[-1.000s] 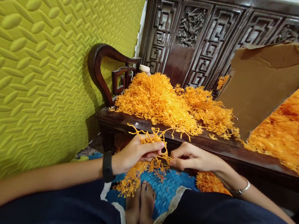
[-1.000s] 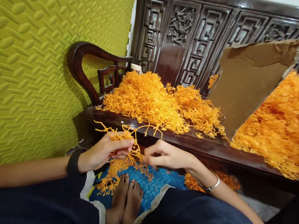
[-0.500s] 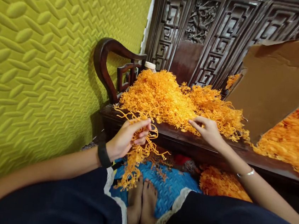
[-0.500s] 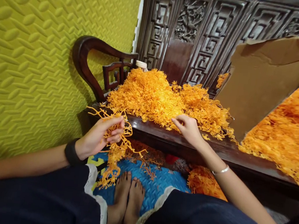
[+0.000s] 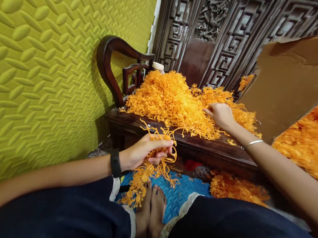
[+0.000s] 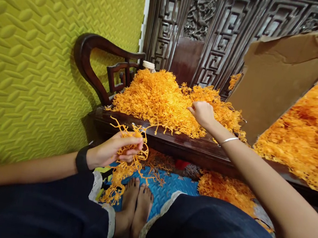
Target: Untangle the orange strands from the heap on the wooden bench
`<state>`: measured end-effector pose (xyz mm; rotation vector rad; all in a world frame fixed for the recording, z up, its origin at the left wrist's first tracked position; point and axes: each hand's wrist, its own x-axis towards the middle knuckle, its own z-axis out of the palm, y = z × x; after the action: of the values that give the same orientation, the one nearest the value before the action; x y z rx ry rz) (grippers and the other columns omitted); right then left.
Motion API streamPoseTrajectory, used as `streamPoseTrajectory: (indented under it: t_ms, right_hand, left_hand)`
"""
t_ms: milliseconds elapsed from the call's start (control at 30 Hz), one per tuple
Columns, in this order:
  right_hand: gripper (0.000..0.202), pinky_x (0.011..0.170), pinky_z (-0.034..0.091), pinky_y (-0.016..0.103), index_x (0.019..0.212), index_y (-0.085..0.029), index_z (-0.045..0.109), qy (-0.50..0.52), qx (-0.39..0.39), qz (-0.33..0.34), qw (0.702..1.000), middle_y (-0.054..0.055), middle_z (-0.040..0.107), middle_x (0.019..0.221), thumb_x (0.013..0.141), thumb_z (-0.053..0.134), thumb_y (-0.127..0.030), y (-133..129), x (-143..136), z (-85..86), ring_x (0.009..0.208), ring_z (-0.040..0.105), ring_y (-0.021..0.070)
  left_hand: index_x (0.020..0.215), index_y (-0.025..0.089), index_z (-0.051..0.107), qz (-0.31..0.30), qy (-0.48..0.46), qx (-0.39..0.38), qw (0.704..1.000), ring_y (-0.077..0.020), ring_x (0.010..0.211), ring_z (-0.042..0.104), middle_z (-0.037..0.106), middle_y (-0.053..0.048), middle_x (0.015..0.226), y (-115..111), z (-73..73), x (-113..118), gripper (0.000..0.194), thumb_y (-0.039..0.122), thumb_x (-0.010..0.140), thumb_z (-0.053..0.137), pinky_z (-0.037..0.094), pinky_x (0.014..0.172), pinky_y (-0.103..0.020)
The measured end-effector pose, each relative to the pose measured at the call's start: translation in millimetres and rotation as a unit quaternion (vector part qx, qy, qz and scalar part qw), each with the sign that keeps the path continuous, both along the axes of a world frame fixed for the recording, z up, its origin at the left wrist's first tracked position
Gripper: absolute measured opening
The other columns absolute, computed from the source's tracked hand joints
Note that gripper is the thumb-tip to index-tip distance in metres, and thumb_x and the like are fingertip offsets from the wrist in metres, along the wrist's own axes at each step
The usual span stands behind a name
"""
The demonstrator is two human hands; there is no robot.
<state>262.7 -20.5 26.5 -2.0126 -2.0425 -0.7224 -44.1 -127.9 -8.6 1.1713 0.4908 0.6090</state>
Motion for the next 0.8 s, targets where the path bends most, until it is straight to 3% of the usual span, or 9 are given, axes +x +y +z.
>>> streamPoseTrajectory:
  t_ms: [233,333,433,533,567,667,800]
  right_hand:
    - [0.045,0.059,0.036,0.031,0.093,-0.012,0.058,0.076,-0.042,0.007,0.996,0.014,0.065,0.082,0.081,0.05,-0.054,1.5,-15.4,2.1,0.074,0.058,0.0252]
    - [0.041,0.063,0.04,0.032,0.083,-0.012,0.06,0.198,-0.028,0.069,0.977,0.013,0.064,0.077,0.079,0.054,-0.052,-9.2,-34.0,14.7,0.071,0.059,0.022]
    - [0.048,0.064,0.043,0.029,0.066,-0.015,0.057,0.366,-0.072,0.223,0.901,0.008,0.063,0.066,0.08,0.046,-0.059,-41.5,-67.3,31.8,0.062,0.058,0.015]
    - [0.066,0.061,0.042,0.026,0.055,-0.015,0.054,0.405,-0.2,0.353,0.819,0.004,0.056,0.053,0.086,0.021,-0.064,-87.2,-103.2,43.5,0.053,0.054,0.0109]
    - [0.071,0.057,0.041,0.025,0.054,-0.015,0.053,0.392,-0.235,0.371,0.808,0.004,0.054,0.05,0.087,0.014,-0.065,-101.3,-112.8,45.0,0.05,0.051,0.0098]
    - [0.063,0.049,0.032,0.023,0.06,-0.013,0.057,0.28,-0.256,0.377,0.845,0.002,0.053,0.053,0.083,0.032,-0.066,-130.0,-130.6,41.8,0.048,0.045,0.008]
    - [0.045,0.049,0.028,0.022,0.067,-0.013,0.057,0.183,-0.2,0.349,0.897,0.001,0.052,0.058,0.079,0.053,-0.056,-133.8,-135.8,27.3,0.051,0.042,0.0078]
  left_hand:
    - [0.066,0.012,0.057,-0.063,0.05,0.02,0.997,-0.0009,0.038,0.025,0.038,0.007,0.047,-2.6,0.0,1.9,0.023,0.033,0.074,0.063,0.014,0.035,-0.015]
    - [0.065,0.012,0.057,-0.066,0.061,0.027,0.996,-0.0009,0.038,0.025,0.038,0.007,0.046,-2.4,0.2,2.4,0.023,0.033,0.074,0.063,0.014,0.035,-0.016]
    - [0.068,0.012,0.057,-0.065,0.07,0.042,0.995,-0.0006,0.039,0.026,0.042,0.007,0.05,-1.7,-0.1,1.8,0.023,0.033,0.072,0.065,0.016,0.036,-0.016]
    - [0.069,0.012,0.056,-0.046,0.08,0.062,0.994,-0.0003,0.039,0.027,0.046,0.006,0.054,-0.7,-0.1,0.3,0.023,0.033,0.071,0.066,0.017,0.037,-0.016]
    - [0.07,0.013,0.056,-0.036,0.079,0.068,0.994,-0.0003,0.039,0.027,0.046,0.006,0.055,-0.3,-0.1,-0.3,0.023,0.033,0.071,0.067,0.017,0.037,-0.017]
    - [0.071,0.014,0.054,-0.011,0.078,0.096,0.992,-0.0008,0.039,0.026,0.041,0.008,0.052,0.9,-0.8,-1.0,0.023,0.033,0.071,0.066,0.017,0.038,-0.017]
    - [0.062,0.015,0.046,-0.01,0.082,0.116,0.99,-0.001,0.039,0.025,0.034,0.01,0.05,1.2,-3.0,1.1,0.032,0.035,0.065,0.071,0.017,0.038,-0.018]
